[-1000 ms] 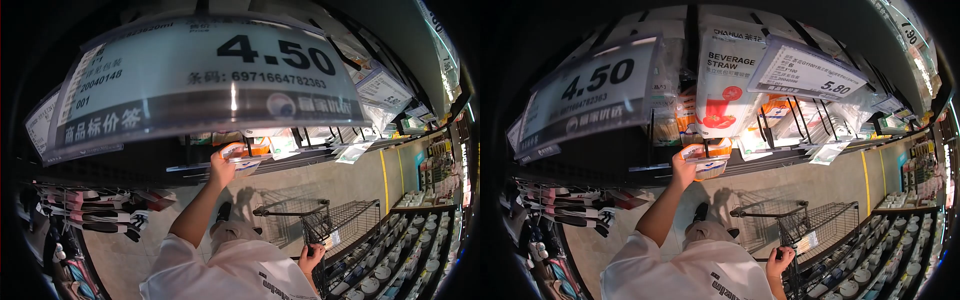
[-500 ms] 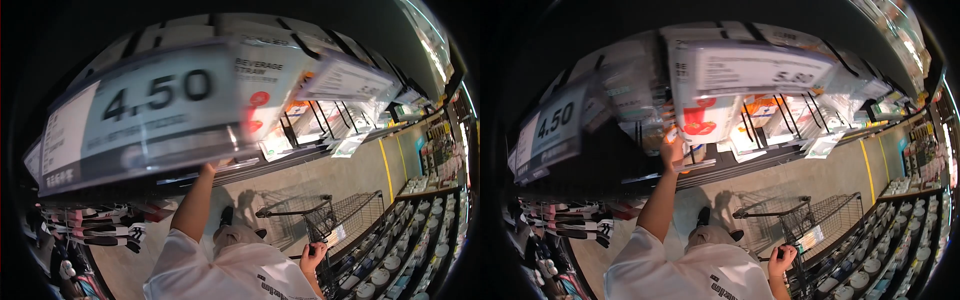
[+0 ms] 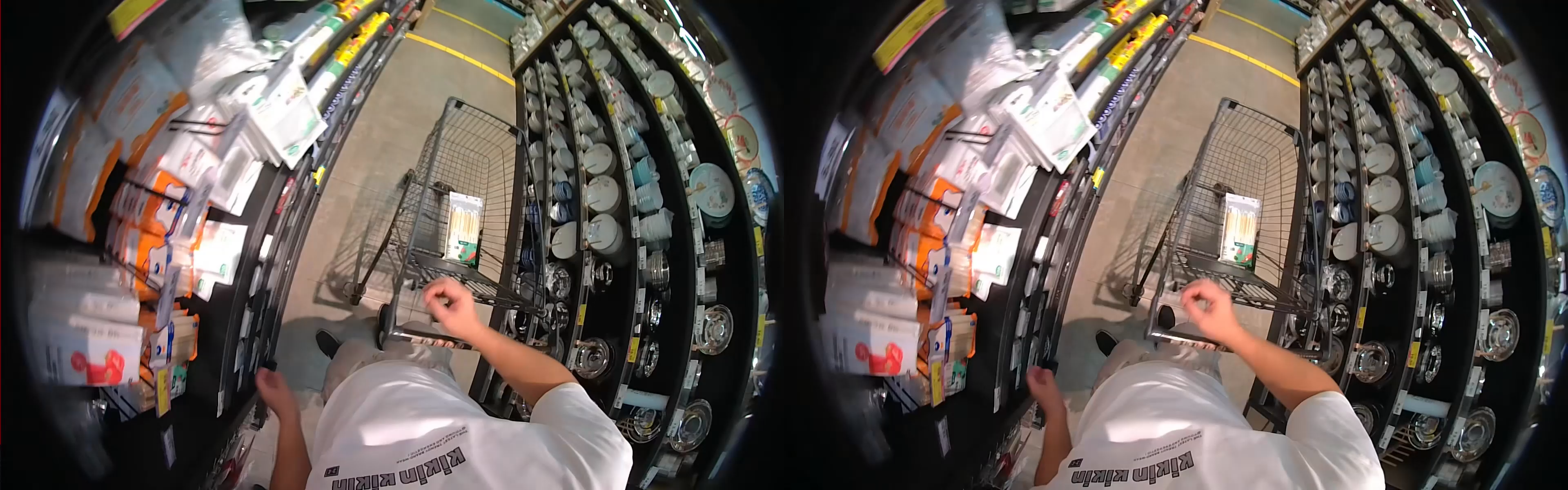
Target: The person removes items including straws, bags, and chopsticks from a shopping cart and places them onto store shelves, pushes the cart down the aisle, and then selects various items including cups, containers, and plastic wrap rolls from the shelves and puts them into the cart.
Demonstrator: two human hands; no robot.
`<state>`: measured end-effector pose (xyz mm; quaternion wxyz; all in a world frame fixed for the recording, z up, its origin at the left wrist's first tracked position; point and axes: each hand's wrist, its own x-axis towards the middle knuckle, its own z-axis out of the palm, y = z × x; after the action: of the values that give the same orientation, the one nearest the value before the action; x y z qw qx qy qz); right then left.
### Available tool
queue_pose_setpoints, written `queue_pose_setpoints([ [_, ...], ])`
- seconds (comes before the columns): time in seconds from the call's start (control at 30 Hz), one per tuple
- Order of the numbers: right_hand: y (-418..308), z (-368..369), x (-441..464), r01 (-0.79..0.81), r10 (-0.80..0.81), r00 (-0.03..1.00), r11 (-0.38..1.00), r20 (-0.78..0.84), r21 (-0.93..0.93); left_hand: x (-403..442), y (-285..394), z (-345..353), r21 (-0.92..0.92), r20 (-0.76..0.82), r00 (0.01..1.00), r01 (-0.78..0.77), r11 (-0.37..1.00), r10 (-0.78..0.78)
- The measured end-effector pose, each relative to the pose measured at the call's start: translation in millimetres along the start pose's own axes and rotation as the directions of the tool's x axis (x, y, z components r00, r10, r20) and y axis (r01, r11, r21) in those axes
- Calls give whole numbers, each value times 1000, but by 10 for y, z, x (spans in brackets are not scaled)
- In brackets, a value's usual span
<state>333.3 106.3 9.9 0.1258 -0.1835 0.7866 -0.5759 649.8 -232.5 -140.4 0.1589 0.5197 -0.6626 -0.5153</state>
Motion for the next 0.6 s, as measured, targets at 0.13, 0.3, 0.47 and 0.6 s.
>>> queue_pose_setpoints([
  [0.13, 1476, -970, 548, -450, 418, 881, 885, -223, -119, -602, -11, 381, 191, 121, 981, 124, 974, -149],
  [0.3, 3285, -1740, 791, -751, 654, 647, 457, -392, -477, -1182, -310, 75, 244, 112, 816, 530, 812, -567],
  [0.47, 4969, -1872, 889, -694, 561, 720, 593, -408, -408, -1663, -318, -148, 514, 71, 634, 638, 573, -770],
  [0.6, 5218, -1697, 1134, -777, 578, 611, 568, -541, -270, -1857, 92, 118, 482, -11, 532, 745, 461, -847],
])
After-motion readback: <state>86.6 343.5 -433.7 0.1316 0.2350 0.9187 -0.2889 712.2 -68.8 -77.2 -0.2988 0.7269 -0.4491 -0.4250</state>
